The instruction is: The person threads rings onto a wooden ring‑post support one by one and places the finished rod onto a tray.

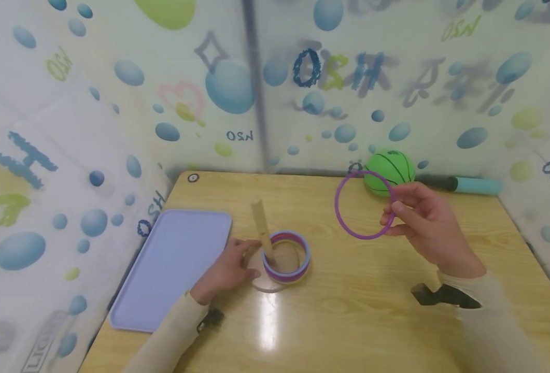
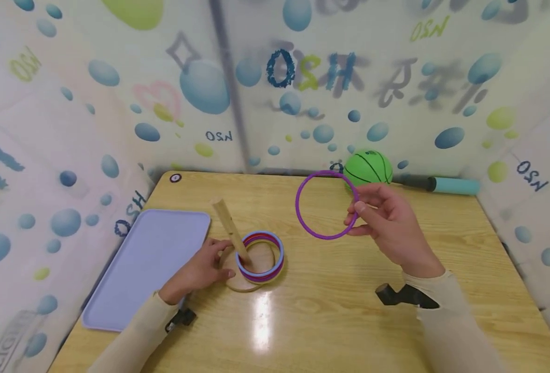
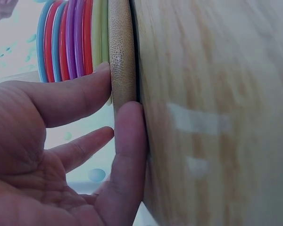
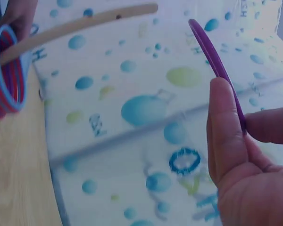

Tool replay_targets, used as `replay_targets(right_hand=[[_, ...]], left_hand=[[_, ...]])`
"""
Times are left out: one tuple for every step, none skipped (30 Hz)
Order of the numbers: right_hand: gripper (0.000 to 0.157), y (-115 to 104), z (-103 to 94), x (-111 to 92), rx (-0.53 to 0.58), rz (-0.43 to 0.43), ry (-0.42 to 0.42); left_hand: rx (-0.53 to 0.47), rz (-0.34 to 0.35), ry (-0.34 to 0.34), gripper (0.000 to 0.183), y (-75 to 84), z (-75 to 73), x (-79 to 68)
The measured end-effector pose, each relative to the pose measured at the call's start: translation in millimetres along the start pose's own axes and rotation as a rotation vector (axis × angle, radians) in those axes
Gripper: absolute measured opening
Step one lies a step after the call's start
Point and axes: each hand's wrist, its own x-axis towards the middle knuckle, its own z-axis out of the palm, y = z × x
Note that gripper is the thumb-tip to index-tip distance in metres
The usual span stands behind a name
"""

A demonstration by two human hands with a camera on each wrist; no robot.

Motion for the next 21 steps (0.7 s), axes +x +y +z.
replay_targets(right_hand=[[0.034, 1.1, 7.8, 3.8, 0.006, 0.003, 0.011], [0.034, 2.1, 15.6, 7.9, 0.003, 0.014, 0.024], [0.033, 3.5, 23.0, 12.4, 0.006, 0.022, 0.031], [0.033, 5.0, 29.4, 16.2, 0.008, 0.030, 0.026], [0.032, 6.7, 35.3, 20.1, 0.010, 0.035, 0.016], [0.032, 8.7, 40.6, 24.2, 0.024, 0.041, 0.000], [0.032, 11.3, 45.9, 28.3, 0.030, 0.045, -0.012], [0.032, 14.2, 50.4, 32.4, 0.045, 0.047, -0.030], [0.032, 17.6, 54.3, 36.5, 0.064, 0.048, -0.049], [0.031, 20.8, 58.0, 40.7, 0.078, 0.049, -0.060], [0.031, 24.5, 61.5, 44.8, 0.094, 0.051, -0.067], [0.031, 28.1, 64.9, 48.8, 0.104, 0.055, -0.070], [0.030, 31.6, 68.7, 52.5, 0.098, 0.060, -0.065], [0.030, 35.0, 72.5, 56.1, 0.095, 0.066, -0.056], [0.029, 38.3, 76.1, 59.6, 0.092, 0.076, -0.048], [0.028, 41.3, 79.9, 62.7, 0.084, 0.088, -0.038], [0.027, 44.2, 83.6, 65.6, 0.079, 0.102, -0.032], [0.026, 46.8, 87.2, 68.2, 0.073, 0.117, -0.026], [0.025, 49.1, 90.7, 70.5, 0.070, 0.133, -0.022], [0.025, 51.5, 93.7, 72.6, 0.067, 0.148, -0.018], [0.024, 53.7, 96.3, 74.2, 0.062, 0.161, -0.014]], left_hand=[[0.002, 0.003, -0.001, 0.073, -0.3, 0.0, 0.3], [0.002, 0.005, -0.002, 0.073, -0.3, -0.3, 0.6], [0.003, 0.008, -0.002, 0.073, -0.3, -0.6, 0.9], [0.002, 0.009, -0.004, 0.073, -0.4, -0.6, 0.8], [0.004, 0.013, -0.004, 0.073, -0.5, -0.8, 0.9], [0.005, 0.015, -0.006, 0.073, -0.4, -1.1, 1.0], [0.005, 0.016, -0.007, 0.073, -0.4, -1.4, 1.1], [0.006, 0.019, -0.008, 0.073, -0.5, -1.5, 1.1], [0.008, 0.020, -0.008, 0.073, -0.9, -1.5, 1.5], [0.008, 0.021, -0.008, 0.073, -1.1, -1.5, 2.1], [0.009, 0.022, -0.008, 0.073, -1.2, -1.5, 2.8], [0.009, 0.019, -0.012, 0.074, -1.0, -1.4, 3.2], [0.008, 0.019, -0.012, 0.074, -1.0, -1.4, 3.5], [0.009, 0.019, -0.015, 0.074, -0.8, -1.5, 3.5], [0.011, 0.019, -0.014, 0.074, -0.7, -1.6, 3.5], [0.009, 0.018, -0.015, 0.074, -0.4, -1.9, 3.3], [0.011, 0.017, -0.017, 0.075, -0.1, -2.1, 3.0], [0.010, 0.014, -0.018, 0.075, 0.2, -2.3, 2.6], [0.011, 0.012, -0.019, 0.075, 0.3, -2.4, 2.3], [0.016, 0.012, -0.017, 0.075, 0.2, -2.3, 2.2], [0.016, 0.012, -0.014, 0.075, 0.2, -2.3, 2.2]])
